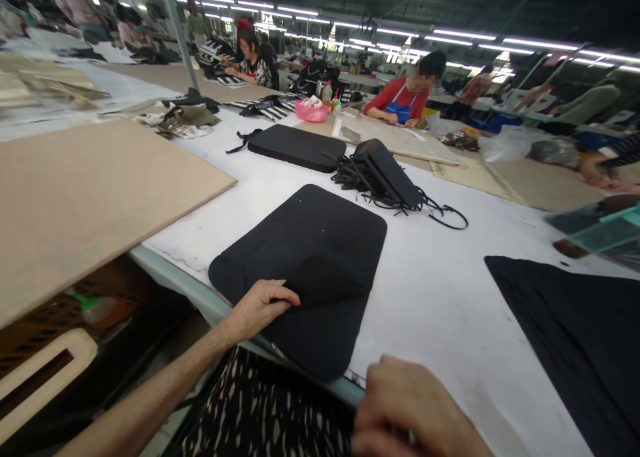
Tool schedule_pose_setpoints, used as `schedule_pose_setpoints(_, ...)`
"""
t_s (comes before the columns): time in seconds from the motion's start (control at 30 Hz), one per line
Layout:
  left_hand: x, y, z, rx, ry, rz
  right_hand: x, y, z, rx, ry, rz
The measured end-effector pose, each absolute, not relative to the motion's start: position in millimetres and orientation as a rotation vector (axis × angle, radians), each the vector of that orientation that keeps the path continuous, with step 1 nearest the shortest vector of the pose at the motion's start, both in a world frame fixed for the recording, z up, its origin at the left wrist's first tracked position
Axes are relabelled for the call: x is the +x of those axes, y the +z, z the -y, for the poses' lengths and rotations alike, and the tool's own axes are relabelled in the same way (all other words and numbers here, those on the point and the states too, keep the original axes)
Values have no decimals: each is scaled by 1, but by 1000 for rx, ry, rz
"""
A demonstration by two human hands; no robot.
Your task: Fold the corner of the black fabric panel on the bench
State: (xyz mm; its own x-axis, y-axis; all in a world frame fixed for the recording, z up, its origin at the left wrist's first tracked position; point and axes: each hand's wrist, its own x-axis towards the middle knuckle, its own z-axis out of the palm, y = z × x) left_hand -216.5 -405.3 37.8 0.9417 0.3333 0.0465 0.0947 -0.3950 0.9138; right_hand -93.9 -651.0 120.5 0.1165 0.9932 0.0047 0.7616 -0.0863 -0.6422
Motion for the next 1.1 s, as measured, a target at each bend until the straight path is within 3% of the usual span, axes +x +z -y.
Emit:
schedule_pose_setpoints(0.17,-216,40,407,2002,238,-355,-72,79,624,-2159,392,1743)
schedule_pose_setpoints(0.53,-217,40,406,2036,227,-373,-90,55,632,-1938,145,2062)
schedule_pose_setpoints(0.8,-216,37,406,2058,211,-366,-83,55,616,-1941,675,1377)
schedule_pose_setpoints(1.1,-218,39,406,2121,217,-306,-71,62,595,-2022,1039,1051)
